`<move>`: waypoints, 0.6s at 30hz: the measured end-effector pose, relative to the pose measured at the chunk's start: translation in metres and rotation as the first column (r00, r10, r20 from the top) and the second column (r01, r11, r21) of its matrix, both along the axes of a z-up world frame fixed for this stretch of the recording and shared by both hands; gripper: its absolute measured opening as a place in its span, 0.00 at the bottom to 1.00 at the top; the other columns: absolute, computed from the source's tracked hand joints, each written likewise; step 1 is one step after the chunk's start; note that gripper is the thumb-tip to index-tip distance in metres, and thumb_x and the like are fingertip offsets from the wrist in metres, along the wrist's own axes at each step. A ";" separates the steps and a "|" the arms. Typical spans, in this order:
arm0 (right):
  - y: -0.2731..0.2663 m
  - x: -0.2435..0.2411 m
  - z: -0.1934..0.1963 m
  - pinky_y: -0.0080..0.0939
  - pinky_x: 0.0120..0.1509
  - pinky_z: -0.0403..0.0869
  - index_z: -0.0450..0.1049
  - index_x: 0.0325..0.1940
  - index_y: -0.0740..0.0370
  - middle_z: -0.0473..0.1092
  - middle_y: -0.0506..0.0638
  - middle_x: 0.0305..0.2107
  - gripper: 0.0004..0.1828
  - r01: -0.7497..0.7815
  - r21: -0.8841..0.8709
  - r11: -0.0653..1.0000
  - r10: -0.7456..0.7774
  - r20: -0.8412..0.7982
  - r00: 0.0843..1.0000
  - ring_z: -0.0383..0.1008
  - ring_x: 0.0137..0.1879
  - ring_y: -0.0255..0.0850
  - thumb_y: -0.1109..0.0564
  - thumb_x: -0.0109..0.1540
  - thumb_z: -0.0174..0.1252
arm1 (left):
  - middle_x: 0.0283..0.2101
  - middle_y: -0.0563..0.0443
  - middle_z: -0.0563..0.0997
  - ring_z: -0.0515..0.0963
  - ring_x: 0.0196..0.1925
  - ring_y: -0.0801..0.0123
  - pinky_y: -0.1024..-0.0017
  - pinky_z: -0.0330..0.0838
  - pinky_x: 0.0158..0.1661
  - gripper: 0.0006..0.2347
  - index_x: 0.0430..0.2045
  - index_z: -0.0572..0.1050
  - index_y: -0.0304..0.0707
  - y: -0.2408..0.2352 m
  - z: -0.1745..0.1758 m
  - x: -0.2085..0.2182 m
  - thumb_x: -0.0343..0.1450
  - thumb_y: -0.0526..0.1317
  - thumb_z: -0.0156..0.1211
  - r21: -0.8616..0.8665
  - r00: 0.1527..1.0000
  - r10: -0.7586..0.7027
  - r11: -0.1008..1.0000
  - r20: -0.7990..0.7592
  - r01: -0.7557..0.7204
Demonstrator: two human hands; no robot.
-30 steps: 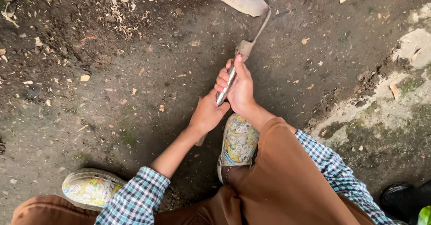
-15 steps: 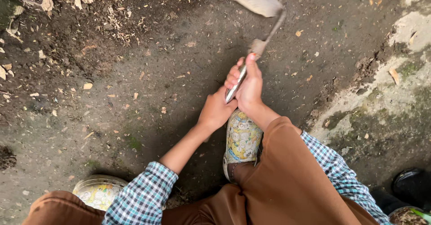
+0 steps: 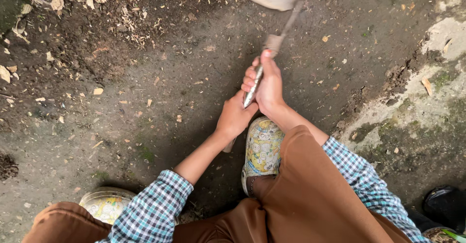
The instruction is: The person clears dry leaves and debris from a concrete floor using their hands and a small hoe. They then use the hoe to scrape and smooth the ground surface near several potted plants. Finally, the person picks up small green sprouts from the ground and places them into their palm.
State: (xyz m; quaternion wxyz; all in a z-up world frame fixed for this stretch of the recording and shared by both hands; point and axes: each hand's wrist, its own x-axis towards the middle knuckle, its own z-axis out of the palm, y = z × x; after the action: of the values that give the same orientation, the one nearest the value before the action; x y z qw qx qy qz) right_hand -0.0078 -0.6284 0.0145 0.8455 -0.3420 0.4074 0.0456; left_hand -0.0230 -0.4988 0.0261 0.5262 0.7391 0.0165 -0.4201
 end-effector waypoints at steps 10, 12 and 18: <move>-0.006 0.001 -0.004 0.37 0.26 0.60 0.61 0.41 0.57 0.58 0.45 0.21 0.24 0.111 -0.030 0.993 -0.109 0.046 0.993 0.56 0.22 0.34 0.33 0.69 0.48 | 0.26 0.42 0.82 0.83 0.25 0.62 0.64 0.77 0.29 0.12 0.45 0.74 0.34 -0.004 -0.017 0.003 0.68 0.36 0.61 -0.086 0.996 -0.002 0.996 0.091 0.010; -0.010 0.004 -0.006 0.37 0.26 0.61 0.62 0.41 0.56 0.57 0.45 0.21 0.24 0.022 0.027 0.999 -0.023 0.024 0.999 0.57 0.23 0.34 0.33 0.69 0.48 | 0.23 0.41 0.81 0.83 0.21 0.63 0.63 0.77 0.27 0.12 0.45 0.72 0.34 -0.006 -0.013 0.002 0.69 0.37 0.59 -0.082 0.999 -0.001 0.997 -0.053 -0.004; -0.028 0.014 -0.003 0.36 0.23 0.58 0.62 0.39 0.56 0.58 0.44 0.20 0.24 0.075 -0.001 0.997 -0.075 0.045 0.996 0.55 0.21 0.33 0.33 0.69 0.49 | 0.22 0.44 0.80 0.83 0.20 0.63 0.64 0.77 0.25 0.12 0.44 0.70 0.36 -0.023 0.003 0.011 0.69 0.38 0.59 -0.074 0.994 0.005 0.997 -0.105 -0.013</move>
State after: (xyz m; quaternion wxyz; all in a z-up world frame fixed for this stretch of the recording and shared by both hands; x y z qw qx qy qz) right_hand 0.0059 -0.6559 0.0115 0.8552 -0.3286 0.4008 0.0053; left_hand -0.0121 -0.5216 0.0290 0.5535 0.6960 0.0317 -0.4563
